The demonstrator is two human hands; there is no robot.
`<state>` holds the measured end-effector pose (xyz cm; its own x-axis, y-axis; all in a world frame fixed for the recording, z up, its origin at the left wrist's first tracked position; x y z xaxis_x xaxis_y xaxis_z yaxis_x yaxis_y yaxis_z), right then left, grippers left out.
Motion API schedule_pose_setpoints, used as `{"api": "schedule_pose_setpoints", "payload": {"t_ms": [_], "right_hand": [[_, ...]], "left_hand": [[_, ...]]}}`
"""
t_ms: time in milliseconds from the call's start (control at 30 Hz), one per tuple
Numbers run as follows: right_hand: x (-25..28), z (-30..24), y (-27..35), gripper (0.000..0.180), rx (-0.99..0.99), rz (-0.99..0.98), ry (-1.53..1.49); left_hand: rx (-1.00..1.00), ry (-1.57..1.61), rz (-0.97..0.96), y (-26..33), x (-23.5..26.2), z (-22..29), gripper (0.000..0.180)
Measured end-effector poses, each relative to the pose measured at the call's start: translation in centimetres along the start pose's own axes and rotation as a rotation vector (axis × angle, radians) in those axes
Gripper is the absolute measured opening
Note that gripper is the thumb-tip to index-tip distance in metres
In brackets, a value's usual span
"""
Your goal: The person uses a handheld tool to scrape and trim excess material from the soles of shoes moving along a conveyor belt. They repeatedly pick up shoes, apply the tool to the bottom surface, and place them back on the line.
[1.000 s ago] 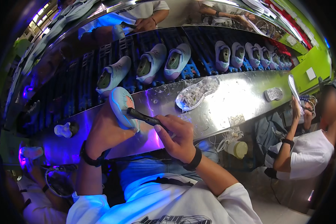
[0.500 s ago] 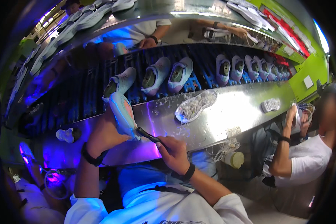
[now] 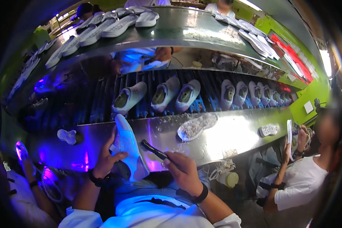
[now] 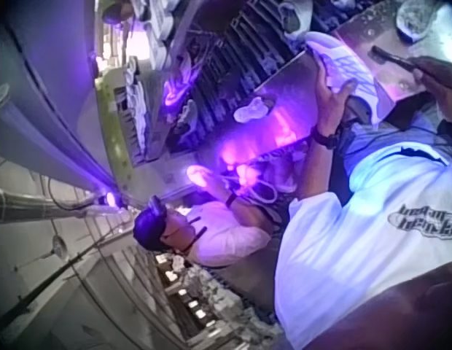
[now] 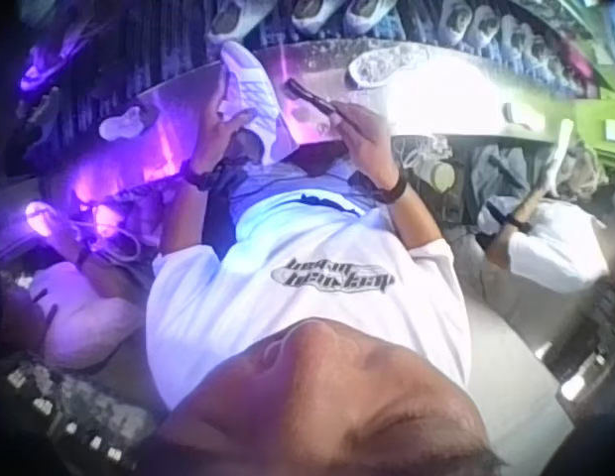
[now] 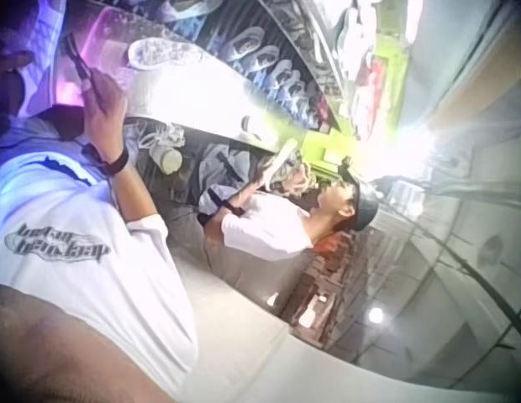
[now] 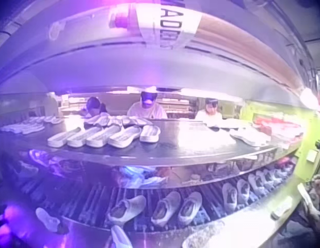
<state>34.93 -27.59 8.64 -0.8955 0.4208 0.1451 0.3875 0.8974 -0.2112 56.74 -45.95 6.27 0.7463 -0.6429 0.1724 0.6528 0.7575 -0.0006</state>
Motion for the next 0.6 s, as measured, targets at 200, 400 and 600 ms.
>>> {"api": "schedule_pose_setpoints", "payload": {"t_ms": [200,400,600], "right_hand": [[0.3,-2.3,-0.7,0.021,0.037,0.003,0.180],[1.9,-4.2,1.2,0.016,0.134,0.038,0.257],[2.6,-5.0,0.2,0.016,0.124,0.087,0.358]], "left_hand": [[0.066,0.245,-0.047,3.4,-3.5,2.4,0.099],[0.065,0.178,-0.116,3.5,-4.8,5.5,0.105],[-0.016,0.098,-0.207,3.6,-6.0,6.1,0.101]]}}
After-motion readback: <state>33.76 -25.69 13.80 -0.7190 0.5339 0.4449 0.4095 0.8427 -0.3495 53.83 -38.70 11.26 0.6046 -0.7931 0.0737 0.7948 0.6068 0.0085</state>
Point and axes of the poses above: each hand's wrist, its own y-axis away from the middle knuckle, its own x-axis out of the back of the hand, z = x × y, the point moved 9 cm from there along -y, towards the middle knuckle
